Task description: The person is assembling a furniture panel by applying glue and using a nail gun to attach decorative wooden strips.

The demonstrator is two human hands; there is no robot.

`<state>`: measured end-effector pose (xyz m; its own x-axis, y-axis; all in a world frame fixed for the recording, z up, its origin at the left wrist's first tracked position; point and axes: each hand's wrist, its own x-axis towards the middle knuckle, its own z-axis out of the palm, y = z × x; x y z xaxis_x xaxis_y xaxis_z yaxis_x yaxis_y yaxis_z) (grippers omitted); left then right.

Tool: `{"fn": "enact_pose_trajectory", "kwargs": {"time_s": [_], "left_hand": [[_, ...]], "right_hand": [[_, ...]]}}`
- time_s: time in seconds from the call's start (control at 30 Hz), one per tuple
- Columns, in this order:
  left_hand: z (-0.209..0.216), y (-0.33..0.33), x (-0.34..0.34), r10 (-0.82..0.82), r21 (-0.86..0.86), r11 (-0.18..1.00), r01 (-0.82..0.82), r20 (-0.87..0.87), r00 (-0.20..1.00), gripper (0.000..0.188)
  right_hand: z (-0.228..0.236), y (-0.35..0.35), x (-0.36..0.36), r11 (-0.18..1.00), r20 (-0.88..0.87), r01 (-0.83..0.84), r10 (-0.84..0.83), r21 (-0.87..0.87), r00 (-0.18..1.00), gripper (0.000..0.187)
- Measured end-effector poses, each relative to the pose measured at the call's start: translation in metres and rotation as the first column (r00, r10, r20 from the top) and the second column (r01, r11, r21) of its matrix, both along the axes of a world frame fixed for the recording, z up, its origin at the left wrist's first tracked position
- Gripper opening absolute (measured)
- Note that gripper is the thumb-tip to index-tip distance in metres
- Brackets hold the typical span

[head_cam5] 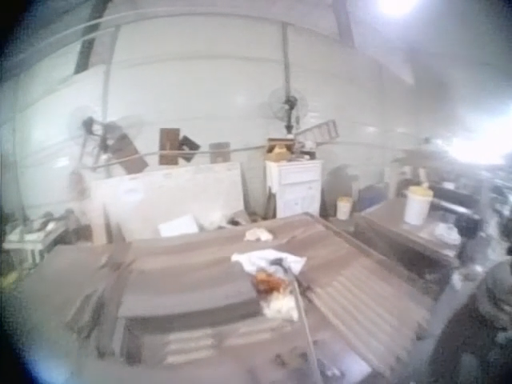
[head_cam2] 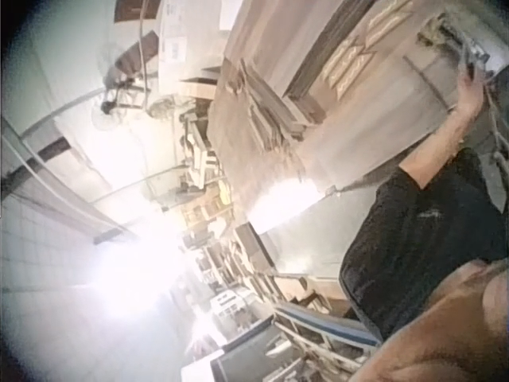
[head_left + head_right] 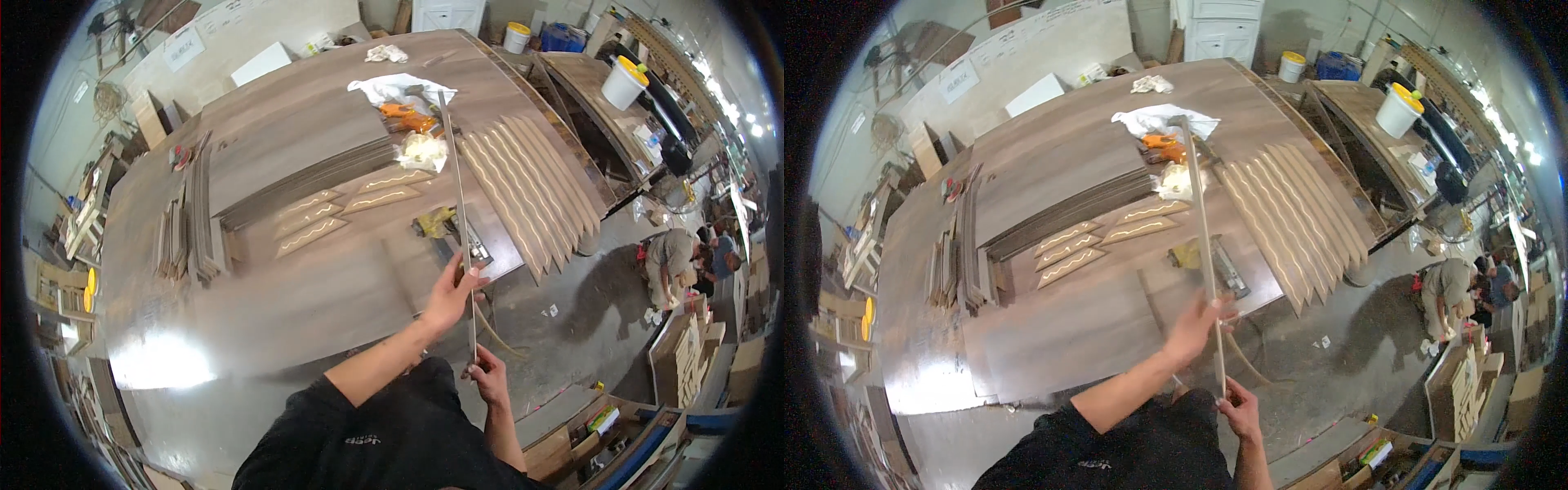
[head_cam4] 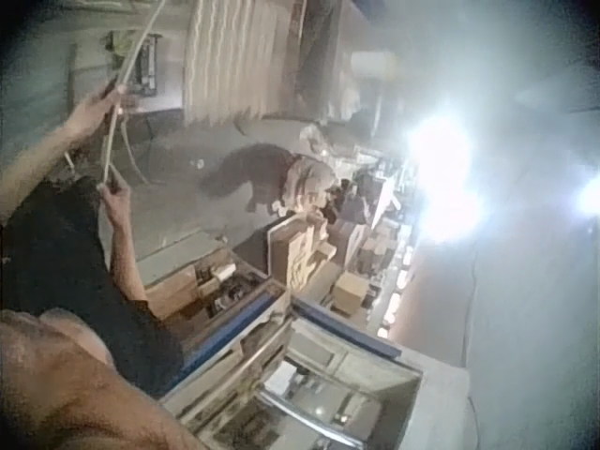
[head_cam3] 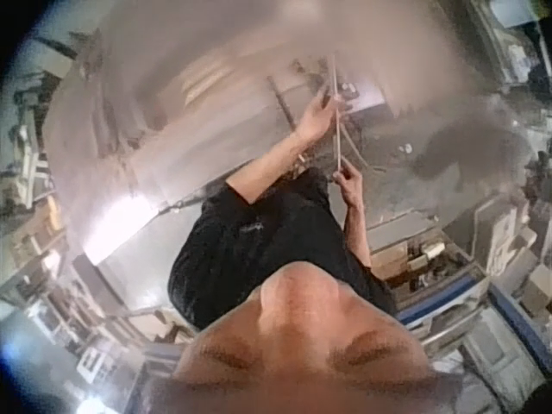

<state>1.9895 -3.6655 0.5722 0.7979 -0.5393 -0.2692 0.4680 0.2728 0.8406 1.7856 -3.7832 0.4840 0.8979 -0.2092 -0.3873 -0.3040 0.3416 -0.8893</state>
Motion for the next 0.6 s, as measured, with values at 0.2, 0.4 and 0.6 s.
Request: {"fn": "enact_pose_trajectory", "kwargs": {"time_s": [0.2, 0.4, 0.6], "left_hand": [[0.022, 0.166, 0.052, 0.078, 0.144, 0.78, -0.609, 0.943, 0.323, 0.076], [0.061, 0.376, 0.067, -0.539, 0.03, 0.327, -0.945, 0.827, -0.16, 0.057], [0.048, 0.491, 0.04, -0.726, 0.158, 0.295, -0.942, 0.678, -0.114, 0.064]], "right_hand": [[0.039, 0.044, 0.052, 0.914, 0.07, -0.355, 0.348, 0.199, 0.935, 0.067], [0.071, 0.097, 0.087, 0.693, 0.035, -0.711, 0.713, 0.117, 0.7, 0.058], [0.082, 0.152, 0.132, 0.734, -0.189, -0.676, 0.657, -0.06, 0.73, 0.045]]}}
